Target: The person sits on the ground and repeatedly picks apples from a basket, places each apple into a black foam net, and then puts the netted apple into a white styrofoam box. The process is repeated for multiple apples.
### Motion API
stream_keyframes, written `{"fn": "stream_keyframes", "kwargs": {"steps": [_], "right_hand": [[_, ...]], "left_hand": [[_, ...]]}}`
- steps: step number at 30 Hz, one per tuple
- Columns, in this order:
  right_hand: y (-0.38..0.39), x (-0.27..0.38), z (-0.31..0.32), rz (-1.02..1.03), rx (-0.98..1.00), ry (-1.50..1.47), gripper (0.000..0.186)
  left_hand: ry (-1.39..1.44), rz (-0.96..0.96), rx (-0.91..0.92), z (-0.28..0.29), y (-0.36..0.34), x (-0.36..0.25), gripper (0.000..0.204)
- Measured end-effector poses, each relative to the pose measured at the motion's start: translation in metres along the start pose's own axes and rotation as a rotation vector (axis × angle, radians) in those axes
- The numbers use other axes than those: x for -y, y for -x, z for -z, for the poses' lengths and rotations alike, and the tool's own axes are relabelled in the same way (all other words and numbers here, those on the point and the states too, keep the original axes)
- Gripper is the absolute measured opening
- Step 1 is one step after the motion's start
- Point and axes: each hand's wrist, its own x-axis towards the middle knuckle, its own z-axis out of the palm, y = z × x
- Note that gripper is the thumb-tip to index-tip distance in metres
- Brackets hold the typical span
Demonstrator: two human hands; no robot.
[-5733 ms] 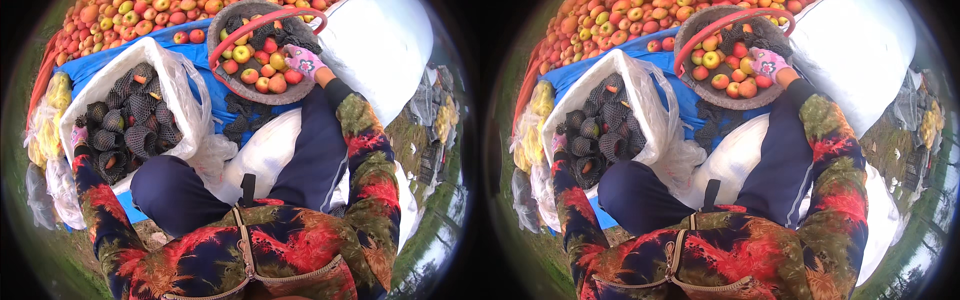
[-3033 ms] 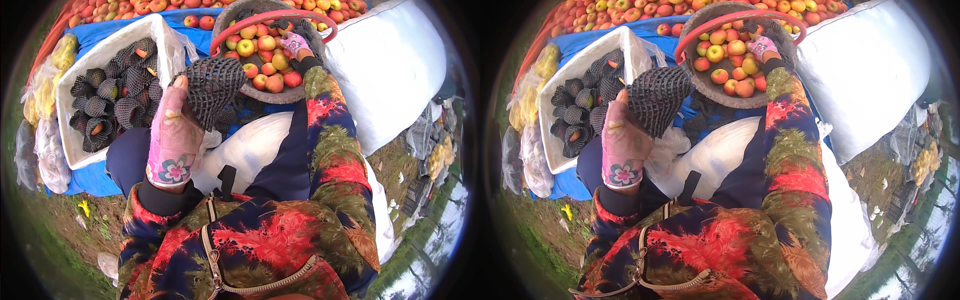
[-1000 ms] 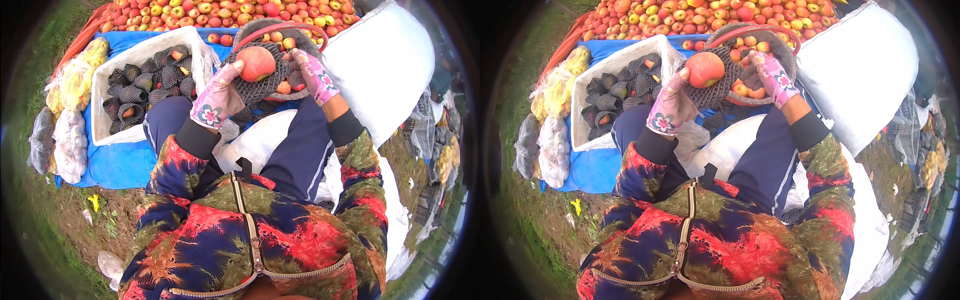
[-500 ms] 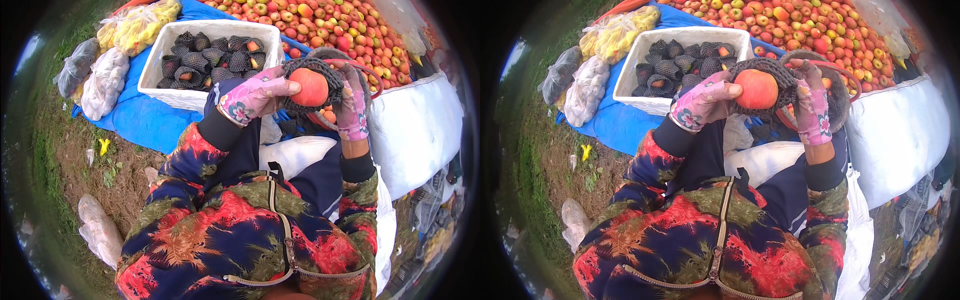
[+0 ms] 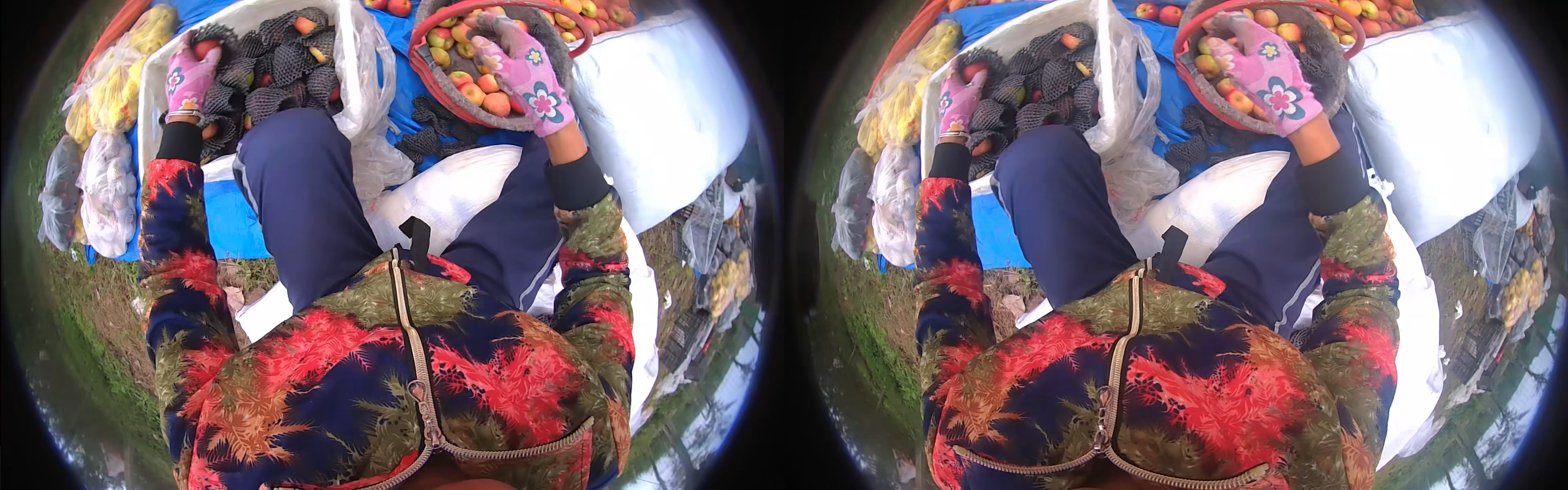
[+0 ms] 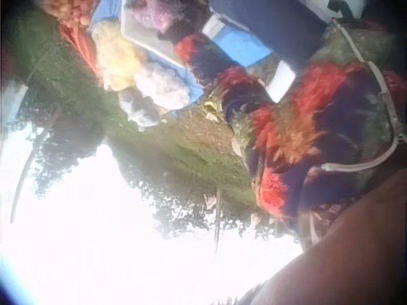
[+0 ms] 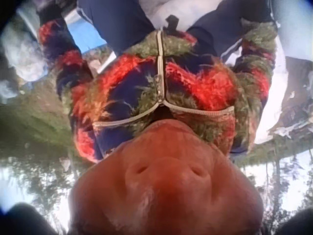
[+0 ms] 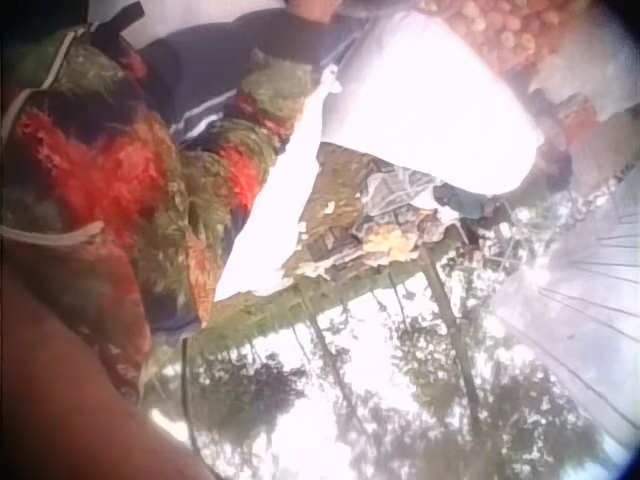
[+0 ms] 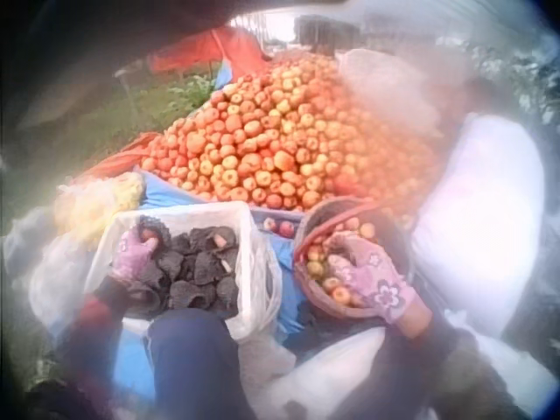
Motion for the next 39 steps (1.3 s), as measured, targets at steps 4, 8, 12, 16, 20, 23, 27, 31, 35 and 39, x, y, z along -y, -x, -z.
{"fn": "stream_keyframes", "kwargs": {"steps": [4, 8, 12, 16, 20, 23, 27, 31, 35, 39], "right_hand": [[0.043, -0.111, 0.027, -0.607, 0.424, 0.213, 0.031], [0.048, -0.156, 0.036, -0.645, 0.591, 0.355, 0.032], [0.013, -0.171, 0.016, -0.463, 0.669, 0.627, 0.029], [-0.007, -0.136, -0.037, -0.156, 0.716, 0.358, 0.024], [0.007, -0.107, -0.087, 0.081, 0.600, 0.656, 0.020], [0.022, -0.065, -0.109, 0.232, 0.387, 0.626, 0.011], [0.050, -0.131, -0.173, -0.015, 0.807, 0.914, 0.021], [0.051, -0.108, -0.162, -0.138, 0.710, 0.856, 0.023], [0.041, -0.072, -0.122, -0.289, 0.406, 0.533, 0.028], [0.040, 0.005, -0.013, -0.673, -0.069, -0.315, 0.033]], "left_hand": [[-0.415, 0.125, 0.140, -0.051, -0.029, 0.059, 0.054], [-0.686, 0.164, 0.307, -0.081, -0.043, 0.052, 0.049], [-0.919, 0.056, 0.300, -0.087, -0.048, 0.046, 0.046], [-0.541, -0.105, 0.385, -0.071, -0.050, 0.069, 0.030], [0.325, -0.150, 0.371, -0.036, -0.010, -0.007, 0.017], [0.524, -0.096, 0.366, 0.062, 0.059, -0.165, 0.018], [0.712, -0.652, 0.445, 0.083, 0.128, -0.240, 0.018], [0.685, -0.633, 0.265, 0.038, 0.157, -0.280, 0.017], [0.636, -0.382, 0.320, 0.006, 0.140, -0.266, 0.021], [0.806, -0.192, 0.113, -0.017, 0.120, -0.259, 0.026]]}}
